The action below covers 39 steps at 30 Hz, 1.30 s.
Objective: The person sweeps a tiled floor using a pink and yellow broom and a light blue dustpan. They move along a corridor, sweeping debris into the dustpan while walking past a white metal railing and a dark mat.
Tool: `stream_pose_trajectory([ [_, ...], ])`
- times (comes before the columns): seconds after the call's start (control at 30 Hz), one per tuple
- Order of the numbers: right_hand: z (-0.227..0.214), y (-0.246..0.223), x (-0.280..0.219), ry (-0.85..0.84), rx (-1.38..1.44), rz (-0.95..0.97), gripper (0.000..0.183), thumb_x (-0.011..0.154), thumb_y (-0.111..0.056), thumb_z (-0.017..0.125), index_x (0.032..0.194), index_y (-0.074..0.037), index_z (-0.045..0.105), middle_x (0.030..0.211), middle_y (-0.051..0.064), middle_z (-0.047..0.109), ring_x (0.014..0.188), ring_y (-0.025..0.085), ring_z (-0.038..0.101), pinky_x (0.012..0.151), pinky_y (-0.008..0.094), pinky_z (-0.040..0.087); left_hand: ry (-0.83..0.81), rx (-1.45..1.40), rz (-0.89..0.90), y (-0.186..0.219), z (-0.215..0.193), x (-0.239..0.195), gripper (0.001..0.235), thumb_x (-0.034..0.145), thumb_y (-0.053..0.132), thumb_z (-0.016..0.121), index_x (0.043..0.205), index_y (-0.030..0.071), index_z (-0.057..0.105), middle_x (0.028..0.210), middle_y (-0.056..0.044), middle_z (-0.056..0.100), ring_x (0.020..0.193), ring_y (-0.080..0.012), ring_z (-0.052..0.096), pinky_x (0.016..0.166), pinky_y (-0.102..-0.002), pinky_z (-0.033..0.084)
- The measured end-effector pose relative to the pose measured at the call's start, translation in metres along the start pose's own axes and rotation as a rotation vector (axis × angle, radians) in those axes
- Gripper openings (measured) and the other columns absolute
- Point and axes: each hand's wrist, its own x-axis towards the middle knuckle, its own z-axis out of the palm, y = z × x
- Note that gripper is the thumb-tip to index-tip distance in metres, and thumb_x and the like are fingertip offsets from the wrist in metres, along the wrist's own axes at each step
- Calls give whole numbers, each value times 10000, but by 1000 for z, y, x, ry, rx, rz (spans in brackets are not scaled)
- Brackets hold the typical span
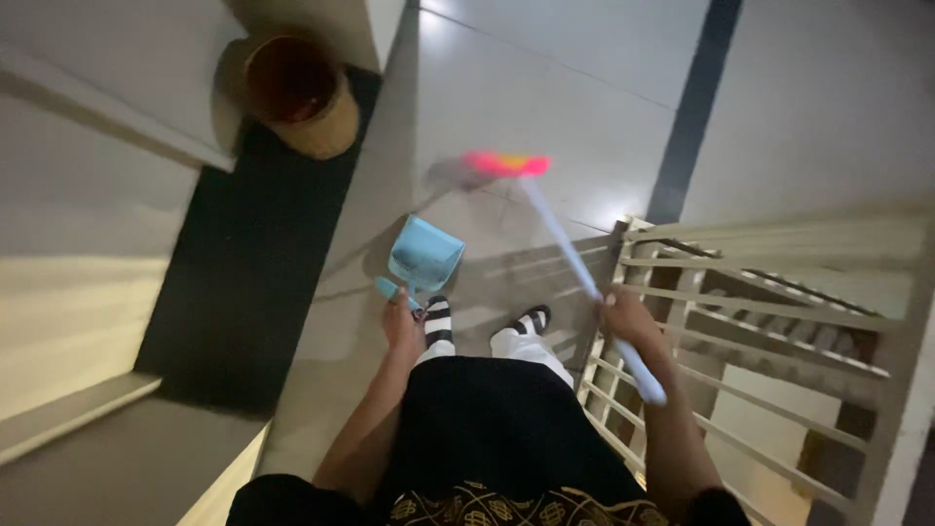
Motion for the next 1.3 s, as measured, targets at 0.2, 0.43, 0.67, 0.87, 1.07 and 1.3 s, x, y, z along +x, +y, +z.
stream_pose_trajectory([
  [0.2, 84, -28, 148, 171, 13, 68, 605, 793, -441, 750, 1306, -192, 546, 1043, 246, 716, 971, 417, 734, 789, 540, 593, 182, 354, 197, -4, -52, 6, 648, 1002, 598, 542, 1050, -35, 672, 1084, -322, 669, 1024, -451, 668, 847, -571, 500],
  [0.43, 167, -5, 75, -195, -350, 27, 819, 841, -684, 618, 1486, -196, 495, 1136, 274, 742, 1144, 409, 709, 992, 594, 521, 250, -144, 87, -27, -91, 60, 308, 937, 279, 638, 967, -16, 551, 892, -229, 618, 692, -291, 723, 593, -404, 616],
  [0.67, 37, -99, -33, -479, -146, -192, 721, 770, -169, 699, 1468, -138, 522, 811, 174, 766, 775, 386, 756, 842, 413, 583, 228, 557, 357, -35, -128, 71, 299, 831, 306, 743, 910, 29, 663, 839, -195, 676, 842, -334, 712, 742, -468, 567],
  [0.87, 16, -212, 26, -176, -15, -180, 535, 921, -170, 583, 1436, -26, 564, 724, 231, 716, 572, 350, 719, 619, 460, 572, 192, 143, 205, 39, -134, -29, 203, 926, 97, 531, 978, -94, 576, 907, -285, 586, 981, -469, 718, 797, -532, 590],
  [1.07, 157, -204, 237, -35, 167, -163, 616, 843, -283, 760, 1375, -124, 493, 946, 252, 658, 764, 392, 743, 619, 473, 631, 346, -552, 64, -43, -168, 40, 249, 945, 141, 637, 1102, 0, 505, 919, -178, 547, 857, -369, 722, 814, -495, 621],
  [1.3, 221, -158, 198, -447, -736, -265, 772, 702, -607, 762, 1373, -305, 527, 1277, 120, 709, 1196, 344, 683, 957, 568, 550, 422, -555, 81, -57, -200, 61, 220, 1056, 216, 566, 1133, 10, 560, 1028, -260, 668, 895, -495, 717, 676, -488, 642],
])
